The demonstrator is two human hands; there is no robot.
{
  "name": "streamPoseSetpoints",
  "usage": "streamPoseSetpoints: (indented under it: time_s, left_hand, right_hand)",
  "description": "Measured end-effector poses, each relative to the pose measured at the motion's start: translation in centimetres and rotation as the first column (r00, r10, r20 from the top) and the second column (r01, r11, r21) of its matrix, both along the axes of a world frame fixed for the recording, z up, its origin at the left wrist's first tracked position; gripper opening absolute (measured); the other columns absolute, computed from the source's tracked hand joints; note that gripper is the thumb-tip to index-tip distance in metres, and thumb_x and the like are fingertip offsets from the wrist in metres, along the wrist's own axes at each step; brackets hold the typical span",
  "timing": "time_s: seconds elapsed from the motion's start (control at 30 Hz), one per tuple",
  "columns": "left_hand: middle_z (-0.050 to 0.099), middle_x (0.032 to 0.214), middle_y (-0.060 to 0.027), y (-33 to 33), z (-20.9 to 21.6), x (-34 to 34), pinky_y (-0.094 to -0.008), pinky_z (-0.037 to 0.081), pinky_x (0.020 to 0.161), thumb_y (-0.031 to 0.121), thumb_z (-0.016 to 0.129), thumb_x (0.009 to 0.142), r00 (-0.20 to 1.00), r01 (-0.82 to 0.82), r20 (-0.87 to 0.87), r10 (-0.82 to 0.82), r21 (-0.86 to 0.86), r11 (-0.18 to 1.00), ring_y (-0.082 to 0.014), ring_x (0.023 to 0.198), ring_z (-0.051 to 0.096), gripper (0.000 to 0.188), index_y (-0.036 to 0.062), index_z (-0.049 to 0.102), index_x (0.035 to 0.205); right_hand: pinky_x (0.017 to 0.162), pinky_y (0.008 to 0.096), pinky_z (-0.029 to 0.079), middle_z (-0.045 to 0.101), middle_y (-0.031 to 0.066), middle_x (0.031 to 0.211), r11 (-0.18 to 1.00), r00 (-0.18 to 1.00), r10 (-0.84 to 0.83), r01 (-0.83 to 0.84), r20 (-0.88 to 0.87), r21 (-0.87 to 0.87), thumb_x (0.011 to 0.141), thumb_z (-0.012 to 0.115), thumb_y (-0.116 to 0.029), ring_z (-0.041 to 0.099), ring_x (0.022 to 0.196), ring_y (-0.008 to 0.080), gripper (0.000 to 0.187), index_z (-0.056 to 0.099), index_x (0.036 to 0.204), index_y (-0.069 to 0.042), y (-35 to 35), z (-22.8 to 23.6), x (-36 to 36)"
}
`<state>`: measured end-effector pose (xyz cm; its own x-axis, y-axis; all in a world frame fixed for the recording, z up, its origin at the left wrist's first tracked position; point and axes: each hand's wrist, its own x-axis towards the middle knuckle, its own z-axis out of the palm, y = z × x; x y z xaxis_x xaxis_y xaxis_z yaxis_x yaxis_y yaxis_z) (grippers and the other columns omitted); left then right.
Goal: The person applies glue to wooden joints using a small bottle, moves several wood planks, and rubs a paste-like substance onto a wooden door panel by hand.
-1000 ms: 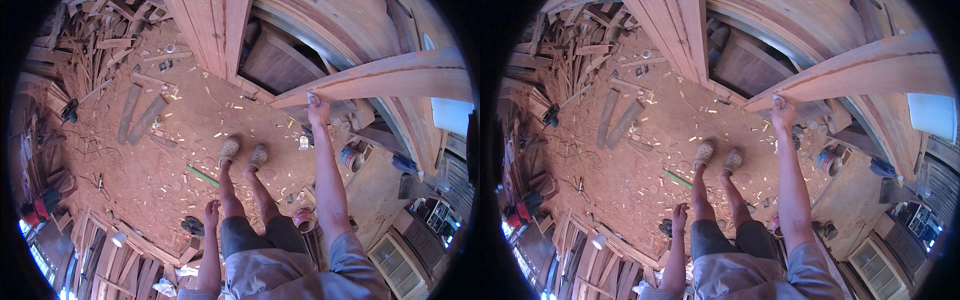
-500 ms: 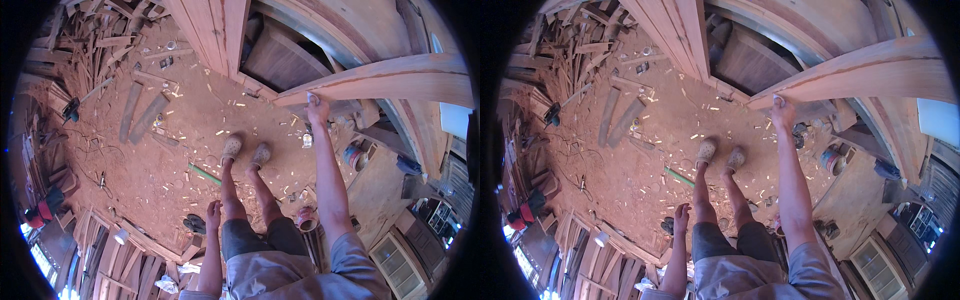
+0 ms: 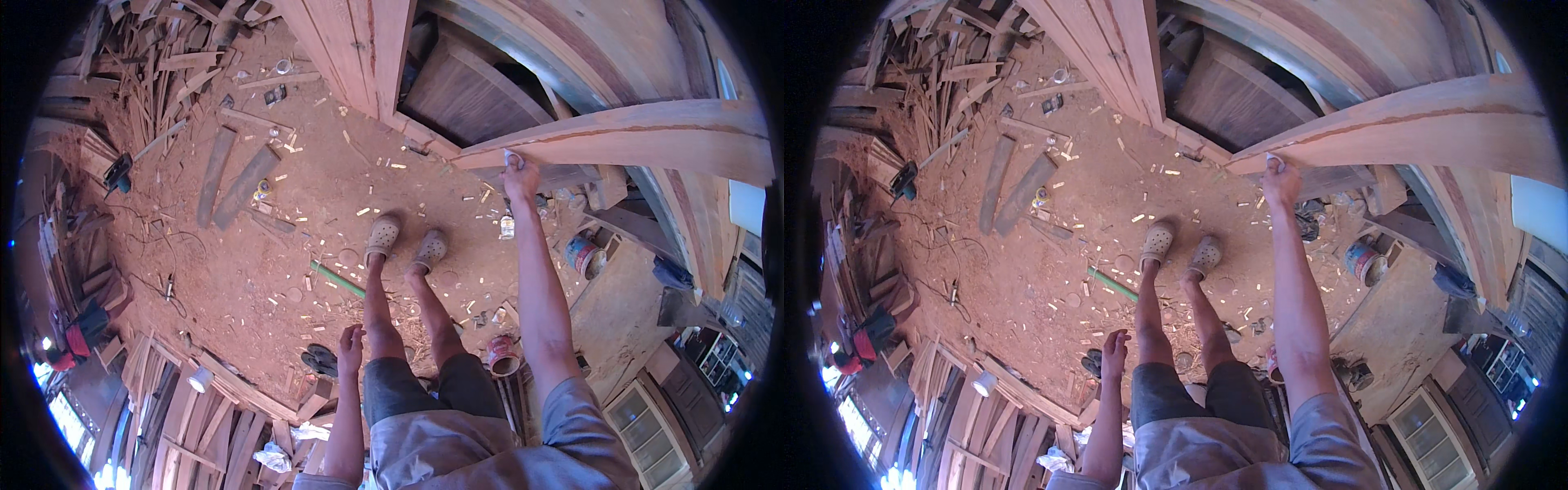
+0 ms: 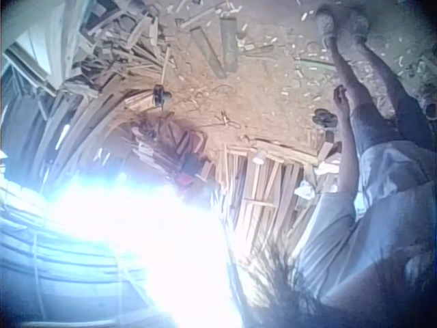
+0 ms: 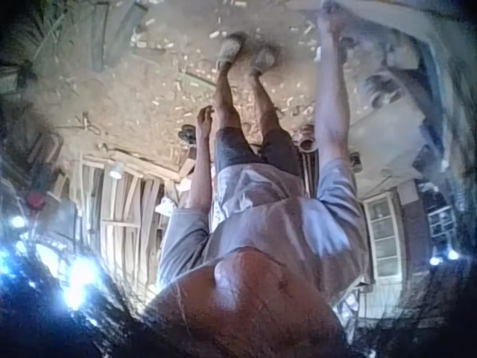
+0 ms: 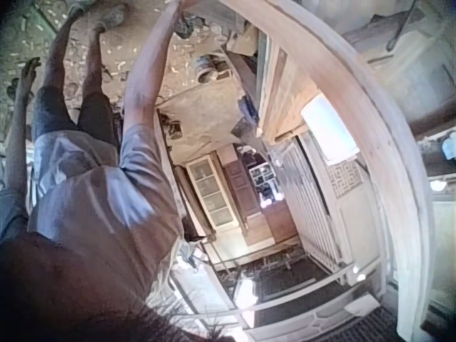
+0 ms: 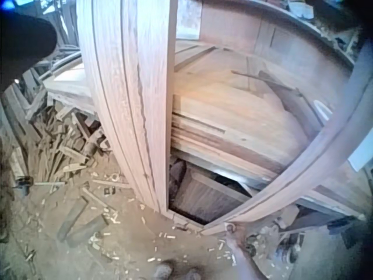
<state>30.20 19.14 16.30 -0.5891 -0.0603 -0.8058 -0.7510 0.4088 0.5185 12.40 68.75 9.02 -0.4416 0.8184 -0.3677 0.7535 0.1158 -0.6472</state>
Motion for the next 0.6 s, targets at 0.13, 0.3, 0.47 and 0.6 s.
streamPoseSetpoints:
  time_s: [0.13, 0.3, 0.47, 0.6]
  left_hand:
    - [0.067, 0.083, -0.0063, -0.1, 0.0, 0.1, -0.0242, 0.042, 0.055, 0.023, 0.051, 0.096, 1.0, 0.01, -0.005, -0.011, -0.01, 1.0, -0.0078, 0.059, 0.049, 0.027, 0.0009, 0.061, 0.109]
    - [0.067, 0.084, -0.0062, -0.6, -0.1, 0.7, -0.0245, 0.043, 0.056, 0.023, 0.052, 0.095, 1.0, 0.013, 0.001, -0.013, -0.024, 1.0, -0.0087, 0.06, 0.05, 0.028, 0.0011, 0.061, 0.109]
    - [0.067, 0.083, -0.0049, -0.6, -0.1, 0.6, -0.0254, 0.043, 0.056, 0.02, 0.052, 0.093, 0.999, 0.047, -0.012, -0.047, -0.038, 0.998, -0.0093, 0.06, 0.051, 0.026, 0.0013, 0.061, 0.108]
    - [0.066, 0.084, -0.005, -1.3, -0.1, 1.0, -0.0258, 0.044, 0.057, 0.019, 0.053, 0.092, 1.0, 0.028, -0.011, -0.028, -0.045, 0.999, -0.0097, 0.061, 0.051, 0.026, 0.0017, 0.061, 0.108]
  right_hand:
    - [0.06, 0.0375, 0.053, 0.066, 0.0159, 0.066, 1.0, 1.0, -0.021, 0.021, 0.013, 0.002, 0.09, 0.057, -0.027, 0.068, 0.058, 0.0242, 0.033, 0.063, 0.091, 0.005, -0.4, -0.4, -0.3]
    - [0.067, 0.0411, 0.053, 0.066, 0.022, 0.074, 0.999, 0.997, 0.021, -0.024, 0.077, 0.031, 0.088, 0.059, -0.027, 0.069, 0.072, 0.0318, 0.032, 0.064, 0.09, 0.005, -0.9, -1.4, -0.3]
    - [0.076, 0.0452, 0.051, 0.065, 0.0276, 0.088, 0.99, 0.987, 0.031, -0.052, 0.156, 0.131, 0.086, 0.058, -0.028, 0.065, 0.089, 0.0395, 0.035, 0.065, 0.092, 0.005, 0.0, -4.4, 0.4]
    - [0.078, 0.0449, 0.05, 0.065, 0.028, 0.09, 0.992, 0.971, 0.046, -0.072, 0.236, 0.1, 0.087, 0.056, -0.028, 0.063, 0.092, 0.0409, 0.035, 0.064, 0.092, 0.006, -0.4, -4.7, -0.1]
